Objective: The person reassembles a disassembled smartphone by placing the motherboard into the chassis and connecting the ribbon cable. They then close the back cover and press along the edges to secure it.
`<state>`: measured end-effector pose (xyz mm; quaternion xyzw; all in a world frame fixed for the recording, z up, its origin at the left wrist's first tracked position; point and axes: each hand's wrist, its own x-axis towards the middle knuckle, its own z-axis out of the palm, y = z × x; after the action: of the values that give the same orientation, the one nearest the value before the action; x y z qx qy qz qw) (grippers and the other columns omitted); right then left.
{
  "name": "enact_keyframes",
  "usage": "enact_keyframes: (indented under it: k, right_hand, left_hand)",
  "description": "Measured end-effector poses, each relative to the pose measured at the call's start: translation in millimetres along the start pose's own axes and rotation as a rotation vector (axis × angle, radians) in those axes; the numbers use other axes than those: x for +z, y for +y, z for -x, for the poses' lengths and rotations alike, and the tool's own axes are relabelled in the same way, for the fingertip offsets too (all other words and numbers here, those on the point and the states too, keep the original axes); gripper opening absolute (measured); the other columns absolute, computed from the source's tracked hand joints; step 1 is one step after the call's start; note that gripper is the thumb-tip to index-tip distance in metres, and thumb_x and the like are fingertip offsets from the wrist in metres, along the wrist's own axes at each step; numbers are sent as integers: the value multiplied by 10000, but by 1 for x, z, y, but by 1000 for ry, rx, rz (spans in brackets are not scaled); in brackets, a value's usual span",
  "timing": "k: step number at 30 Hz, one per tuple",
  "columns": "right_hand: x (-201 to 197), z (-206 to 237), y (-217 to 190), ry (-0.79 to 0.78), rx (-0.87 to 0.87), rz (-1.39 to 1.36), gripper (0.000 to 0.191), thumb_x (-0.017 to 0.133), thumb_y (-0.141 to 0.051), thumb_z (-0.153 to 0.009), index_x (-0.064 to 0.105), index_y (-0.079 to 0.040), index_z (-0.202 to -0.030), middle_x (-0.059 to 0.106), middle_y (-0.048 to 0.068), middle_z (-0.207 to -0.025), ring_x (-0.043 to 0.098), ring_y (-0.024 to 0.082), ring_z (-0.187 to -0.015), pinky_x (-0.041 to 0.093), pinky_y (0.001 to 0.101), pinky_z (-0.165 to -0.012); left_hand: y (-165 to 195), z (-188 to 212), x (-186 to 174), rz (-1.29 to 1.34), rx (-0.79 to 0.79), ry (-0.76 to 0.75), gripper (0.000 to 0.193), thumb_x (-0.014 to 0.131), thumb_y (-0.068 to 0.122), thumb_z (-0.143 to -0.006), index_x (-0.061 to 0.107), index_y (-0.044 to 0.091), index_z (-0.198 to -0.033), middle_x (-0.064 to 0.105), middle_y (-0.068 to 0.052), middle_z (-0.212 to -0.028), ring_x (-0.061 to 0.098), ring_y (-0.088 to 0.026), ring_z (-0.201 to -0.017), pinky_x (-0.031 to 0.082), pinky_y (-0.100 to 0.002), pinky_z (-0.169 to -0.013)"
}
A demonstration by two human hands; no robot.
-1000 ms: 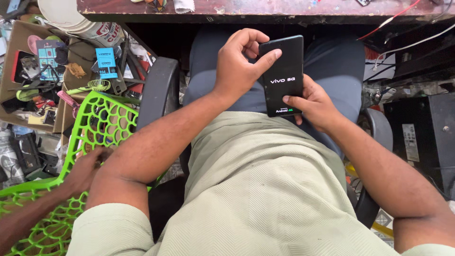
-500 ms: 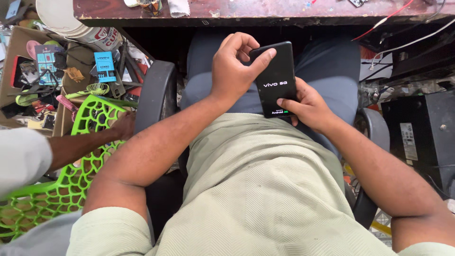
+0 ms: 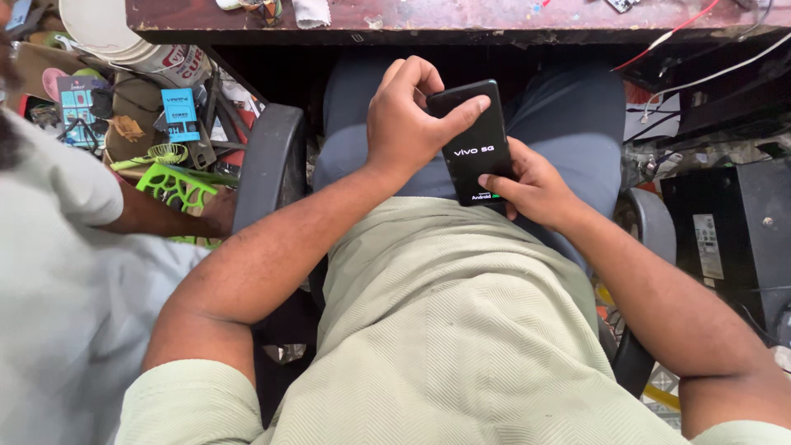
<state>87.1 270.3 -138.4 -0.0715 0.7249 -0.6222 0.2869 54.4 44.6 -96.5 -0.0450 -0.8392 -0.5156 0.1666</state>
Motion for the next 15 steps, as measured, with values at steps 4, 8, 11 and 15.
enact_keyframes:
  k: [4, 8, 11, 15]
  right_hand:
    - [3, 1, 0, 3, 44, -43, 530, 622, -25, -933, 470, -75, -1439, 665, -3, -1046, 580, 31, -673, 457, 197, -448]
    - [1, 1, 1, -23, 18, 5, 524, 624, -29, -946, 464, -65, -1443, 657, 1, -1030, 571, 31, -671, 468, 198, -467]
    - [-1, 1, 0, -35, 16, 18, 510, 629, -33, -947, 474, -65, -1432, 662, 7, -1021, 565, 39, -655, 473, 200, -469]
    - [1, 1, -5, 4, 68, -80, 471, 642, -30, -937, 510, -52, -1389, 674, 12, -1045, 610, 40, -708, 454, 201, -440]
  left_hand:
    - [2, -1, 0, -108, -9, 26, 578, 887, 577, -695, 535, 122, -753, 514, 27, -823, 539, -116, -671, 481, -298, -615]
    - [3, 1, 2, -223, 30, 44, 614, 887, 626, -716, 521, 135, -745, 511, 26, -849, 541, -140, -727, 440, -373, -708]
    - [5, 2, 2, -264, 15, 42, 622, 885, 642, -704, 523, 139, -745, 514, 28, -865, 541, -146, -768, 417, -389, -750]
    - [4, 2, 2, -250, 46, 47, 622, 902, 636, -643, 598, 136, -856, 545, 14, -895, 559, -145, -753, 446, -377, -725]
